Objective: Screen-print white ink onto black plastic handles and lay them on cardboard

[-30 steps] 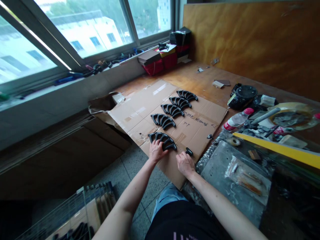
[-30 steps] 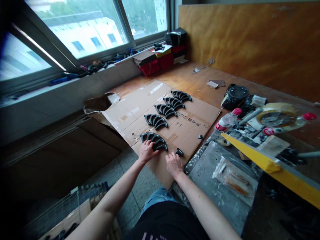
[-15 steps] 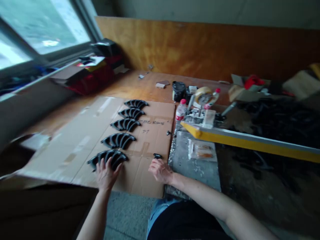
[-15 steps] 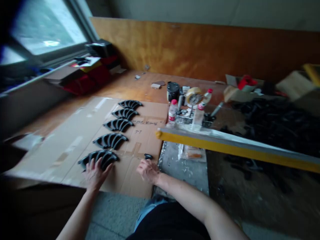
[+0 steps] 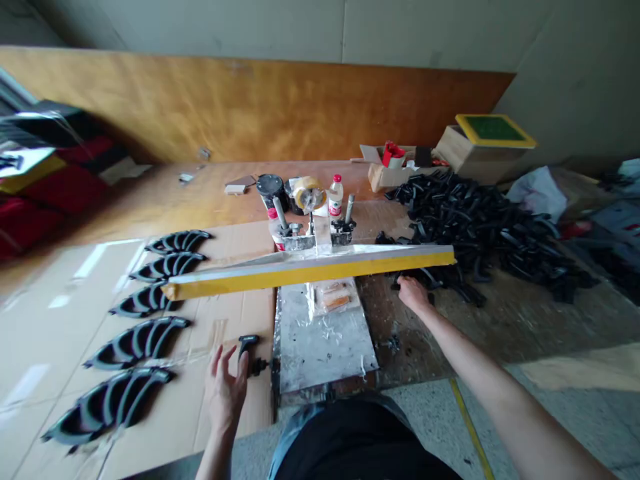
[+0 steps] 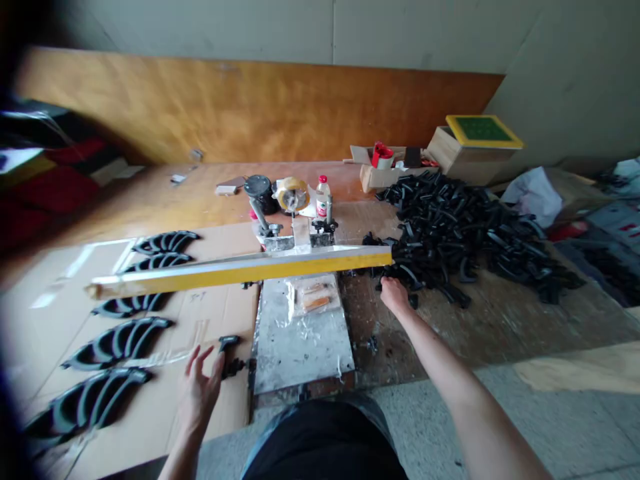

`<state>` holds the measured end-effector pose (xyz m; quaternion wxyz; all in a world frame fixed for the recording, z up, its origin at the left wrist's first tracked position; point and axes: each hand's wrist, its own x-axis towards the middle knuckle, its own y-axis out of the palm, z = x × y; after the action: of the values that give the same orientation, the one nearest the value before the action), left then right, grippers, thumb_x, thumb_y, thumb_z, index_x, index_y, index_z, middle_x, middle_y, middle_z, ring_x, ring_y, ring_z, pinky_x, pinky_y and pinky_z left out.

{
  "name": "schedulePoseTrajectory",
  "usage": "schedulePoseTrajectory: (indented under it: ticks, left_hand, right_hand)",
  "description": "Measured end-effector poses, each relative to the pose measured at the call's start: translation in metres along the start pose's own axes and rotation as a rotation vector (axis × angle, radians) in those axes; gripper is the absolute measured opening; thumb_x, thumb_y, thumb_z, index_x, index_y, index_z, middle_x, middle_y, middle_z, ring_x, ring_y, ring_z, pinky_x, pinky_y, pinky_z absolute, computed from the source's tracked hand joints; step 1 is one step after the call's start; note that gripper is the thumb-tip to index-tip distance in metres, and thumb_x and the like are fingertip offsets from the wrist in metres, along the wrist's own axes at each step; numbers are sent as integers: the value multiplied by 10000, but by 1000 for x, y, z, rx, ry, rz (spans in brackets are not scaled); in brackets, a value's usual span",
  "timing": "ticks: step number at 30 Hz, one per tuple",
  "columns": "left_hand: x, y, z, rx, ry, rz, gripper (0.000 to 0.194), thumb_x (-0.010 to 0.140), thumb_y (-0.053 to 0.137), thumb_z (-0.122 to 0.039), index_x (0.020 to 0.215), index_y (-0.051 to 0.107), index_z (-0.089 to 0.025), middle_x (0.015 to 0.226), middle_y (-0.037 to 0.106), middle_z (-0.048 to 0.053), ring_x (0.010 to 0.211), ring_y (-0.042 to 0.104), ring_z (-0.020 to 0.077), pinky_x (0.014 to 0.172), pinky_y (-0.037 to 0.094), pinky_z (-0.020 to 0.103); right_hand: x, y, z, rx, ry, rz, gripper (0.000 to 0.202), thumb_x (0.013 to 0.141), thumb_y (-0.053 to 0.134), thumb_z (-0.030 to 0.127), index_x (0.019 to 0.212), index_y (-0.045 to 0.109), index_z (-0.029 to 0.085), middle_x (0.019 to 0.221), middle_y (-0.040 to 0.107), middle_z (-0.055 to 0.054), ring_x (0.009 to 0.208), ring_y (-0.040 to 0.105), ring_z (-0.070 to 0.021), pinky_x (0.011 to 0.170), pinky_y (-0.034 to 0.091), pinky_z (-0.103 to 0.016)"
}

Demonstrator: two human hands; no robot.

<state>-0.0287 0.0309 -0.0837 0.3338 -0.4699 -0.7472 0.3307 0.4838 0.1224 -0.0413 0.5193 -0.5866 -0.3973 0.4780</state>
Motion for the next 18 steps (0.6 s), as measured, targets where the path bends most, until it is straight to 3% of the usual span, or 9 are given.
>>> schedulePoseTrajectory:
  ticks: [5, 9, 12, 14, 18]
  left_hand:
    - [9, 7, -33, -73, 33, -14, 353, 861, 534, -458, 1088, 642, -210, 1338, 544, 126, 1158, 547, 292, 954, 462, 465]
    - [14, 3, -53, -161, 42, -26, 336, 871, 542, -466, 1074, 648, -219, 1315, 578, 111, 1190, 541, 276, 992, 444, 452]
    - [24, -4, -77, -245, 34, -43, 326, 873, 550, -461, 1059, 653, -215, 1301, 593, 111, 1193, 548, 260, 1001, 440, 438]
    - [35, -9, -96, -306, 48, -48, 321, 880, 545, -453, 1057, 653, -208, 1301, 596, 110, 1208, 543, 246, 1024, 424, 427]
    - [59, -20, -134, -425, 89, -53, 324, 891, 536, -442, 1065, 647, -192, 1318, 588, 112, 1241, 525, 230, 1026, 423, 400]
  right_hand:
    - [-18, 19, -21, -18, -122, -4, 281, 804, 505, 59, 990, 680, 177, 1065, 686, -119, 1098, 545, -246, 869, 423, -331]
    - [-18, 5, -6, 319, -169, -18, 211, 741, 592, 115, 907, 678, 214, 968, 699, -59, 928, 608, -205, 815, 440, -305]
    - [-15, -13, 32, 737, -318, -87, 179, 725, 651, 205, 904, 662, 209, 920, 687, -18, 855, 620, -182, 804, 460, -299]
    - [-13, -20, 68, 899, -474, -108, 184, 744, 655, 195, 927, 678, 205, 927, 688, -13, 872, 620, -176, 827, 464, -305]
    - [-10, -18, 128, 780, -766, -154, 248, 803, 629, 100, 997, 731, 216, 972, 691, -43, 963, 569, -186, 893, 446, -339]
